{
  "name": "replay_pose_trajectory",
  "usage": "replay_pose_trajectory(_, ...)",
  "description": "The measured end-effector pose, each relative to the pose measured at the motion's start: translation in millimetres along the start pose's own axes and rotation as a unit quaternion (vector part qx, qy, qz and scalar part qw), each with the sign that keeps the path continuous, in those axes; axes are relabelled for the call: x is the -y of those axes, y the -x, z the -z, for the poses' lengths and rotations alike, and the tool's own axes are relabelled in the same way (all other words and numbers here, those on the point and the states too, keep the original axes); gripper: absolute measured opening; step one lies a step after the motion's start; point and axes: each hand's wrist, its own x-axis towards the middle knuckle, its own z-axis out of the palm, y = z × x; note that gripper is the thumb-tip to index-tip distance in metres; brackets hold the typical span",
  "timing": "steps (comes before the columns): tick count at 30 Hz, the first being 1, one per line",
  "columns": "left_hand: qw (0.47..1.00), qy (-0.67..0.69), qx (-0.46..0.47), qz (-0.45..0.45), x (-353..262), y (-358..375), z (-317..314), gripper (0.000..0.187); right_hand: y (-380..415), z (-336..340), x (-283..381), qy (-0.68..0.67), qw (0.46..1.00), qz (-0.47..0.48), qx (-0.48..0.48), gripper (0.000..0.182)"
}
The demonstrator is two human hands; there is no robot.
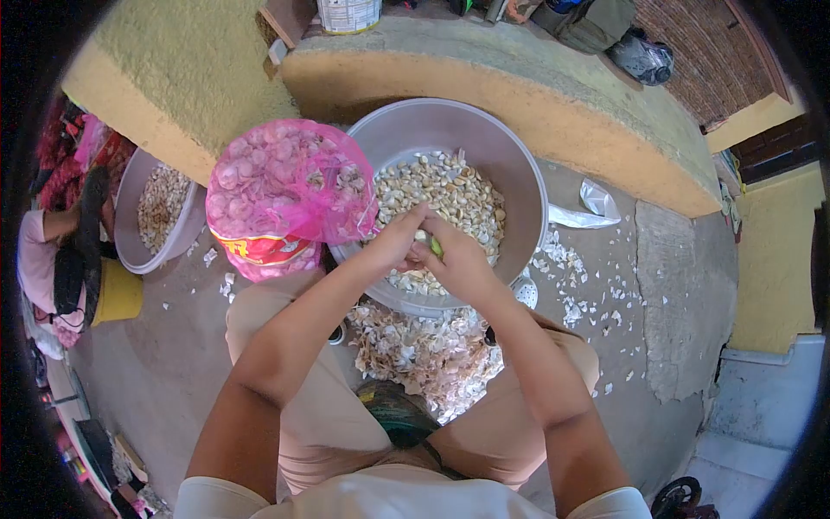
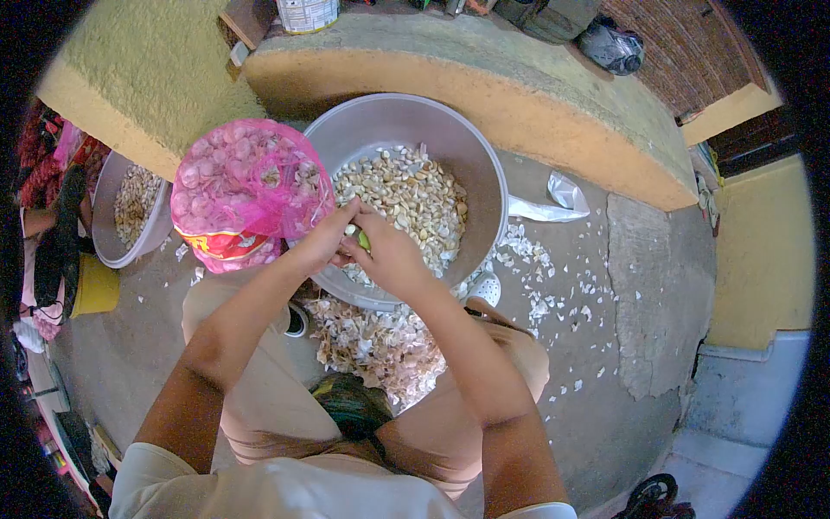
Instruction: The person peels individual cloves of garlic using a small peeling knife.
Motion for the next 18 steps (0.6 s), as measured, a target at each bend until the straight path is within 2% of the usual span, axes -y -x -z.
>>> replay_pose_trajectory(6, 0.999, 0.022, -0.040, 0.016, -3, 2, -6, 0.041, 3, -9, -12, 0.057, 0.994, 0.071, -0.061, 0.028)
replay_pose_trajectory(10, 0.997, 0.030, -0.062, 0.037, -2, 2, -9, 0.044, 2, -11, -17, 0.040, 0.994, 0.064, -0.073, 0.025)
replay_pose_trajectory(12, 0.997, 0.025, -0.006, 0.075, -2, 3, -3, 0.045, 0, -9, -20, 0.021, 0.996, 0.023, -0.084, 0.025)
replay_pose_trajectory(15, 0.993, 0.023, 0.057, 0.101, -6, -2, 5, 0.049, -4, 2, -9, -0.116, 0.984, -0.132, 0.008, 0.031)
replay_pose_trajectory(18, 0.987, 0.040, 0.084, 0.130, -3, -3, 12, 0.051, -3, -4, -12, -0.082, 0.996, -0.032, 0.003, 0.034)
